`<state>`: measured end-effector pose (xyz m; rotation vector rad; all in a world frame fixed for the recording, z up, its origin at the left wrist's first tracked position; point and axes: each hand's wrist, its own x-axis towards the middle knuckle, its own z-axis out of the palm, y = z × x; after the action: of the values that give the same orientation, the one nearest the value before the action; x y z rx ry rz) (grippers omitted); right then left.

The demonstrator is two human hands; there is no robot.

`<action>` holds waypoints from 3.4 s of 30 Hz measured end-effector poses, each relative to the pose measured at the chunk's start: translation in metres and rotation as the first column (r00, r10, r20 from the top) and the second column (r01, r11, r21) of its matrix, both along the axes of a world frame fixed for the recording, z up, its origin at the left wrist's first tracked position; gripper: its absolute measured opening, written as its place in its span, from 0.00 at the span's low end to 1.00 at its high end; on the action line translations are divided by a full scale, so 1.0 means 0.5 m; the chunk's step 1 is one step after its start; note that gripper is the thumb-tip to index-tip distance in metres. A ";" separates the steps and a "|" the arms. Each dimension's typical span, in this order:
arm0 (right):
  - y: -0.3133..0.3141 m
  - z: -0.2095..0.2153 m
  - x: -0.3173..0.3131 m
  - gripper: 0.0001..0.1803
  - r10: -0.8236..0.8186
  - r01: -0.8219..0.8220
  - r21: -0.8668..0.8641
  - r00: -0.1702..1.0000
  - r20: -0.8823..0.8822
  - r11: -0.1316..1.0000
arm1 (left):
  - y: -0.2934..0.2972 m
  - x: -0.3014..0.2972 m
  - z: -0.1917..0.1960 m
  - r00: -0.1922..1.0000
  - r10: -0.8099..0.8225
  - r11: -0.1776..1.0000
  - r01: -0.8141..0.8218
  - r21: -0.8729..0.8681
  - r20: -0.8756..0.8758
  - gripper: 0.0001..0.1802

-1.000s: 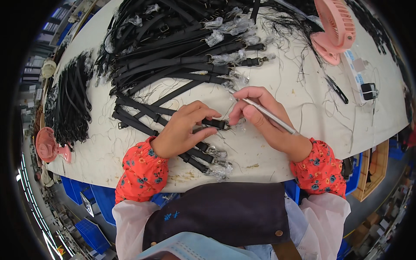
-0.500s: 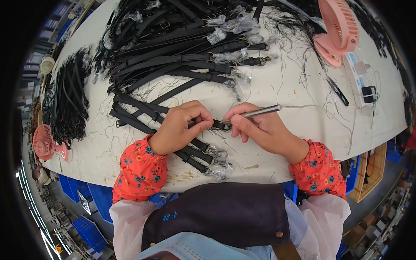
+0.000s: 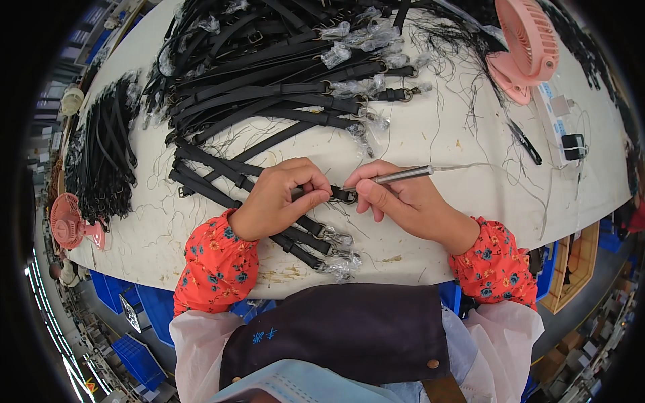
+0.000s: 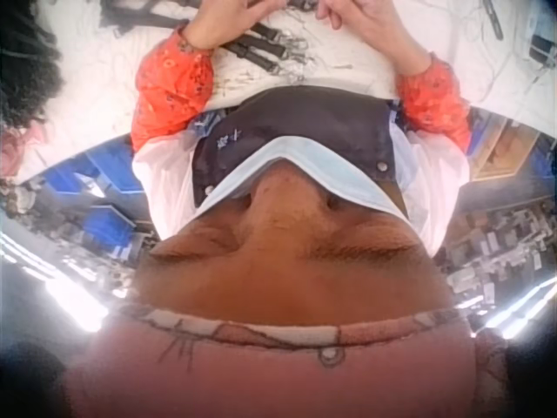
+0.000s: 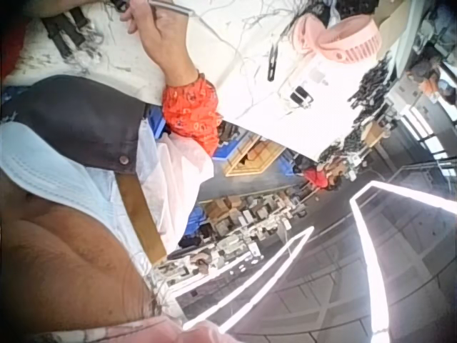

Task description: The person sorts through a pile of black straps on a white table, then uses a metal tool to thread a cord through the metal hardware on the ends of the straps. The person works on multiple straps sequentially, manipulating the tool and the strap ends to complete the threading process.

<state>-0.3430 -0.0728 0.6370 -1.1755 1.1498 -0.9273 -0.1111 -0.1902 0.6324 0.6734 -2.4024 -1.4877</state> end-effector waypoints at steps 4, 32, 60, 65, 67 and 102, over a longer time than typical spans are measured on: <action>0.001 -0.002 0.000 0.17 -0.002 0.002 0.003 1.000 -0.005 1.000 | 0.000 0.000 -0.002 1.000 -0.002 1.000 0.002 -0.003 -0.009 0.03; 0.005 -0.007 -0.003 0.15 -0.087 0.095 -0.092 0.992 0.090 0.991 | 0.030 -0.022 -0.022 0.998 -0.043 0.670 0.000 -0.743 -0.039 0.10; -0.003 -0.004 -0.002 0.18 0.000 0.000 -0.014 1.000 0.006 1.000 | 0.017 -0.027 -0.027 0.992 0.003 0.851 -0.068 -0.520 -0.124 0.10; -0.001 -0.003 -0.001 0.18 -0.009 0.009 -0.011 1.000 -0.006 1.000 | 0.016 -0.027 -0.029 0.992 0.001 0.857 -0.067 -0.511 -0.129 0.10; -0.001 -0.003 -0.002 0.18 -0.006 0.005 -0.013 1.000 -0.011 1.000 | 0.015 -0.027 -0.028 0.992 0.000 0.857 -0.065 -0.511 -0.126 0.10; -0.013 -0.023 0.018 0.18 -0.109 0.129 -0.116 0.980 0.165 0.985 | 0.010 0.007 -0.030 0.997 -0.002 0.885 -0.035 -0.464 -0.080 0.12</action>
<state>-0.3338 -0.0793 0.6252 -1.1208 1.0538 -1.1786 -0.1076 -0.1853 0.6174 0.5071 -2.5406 -0.8491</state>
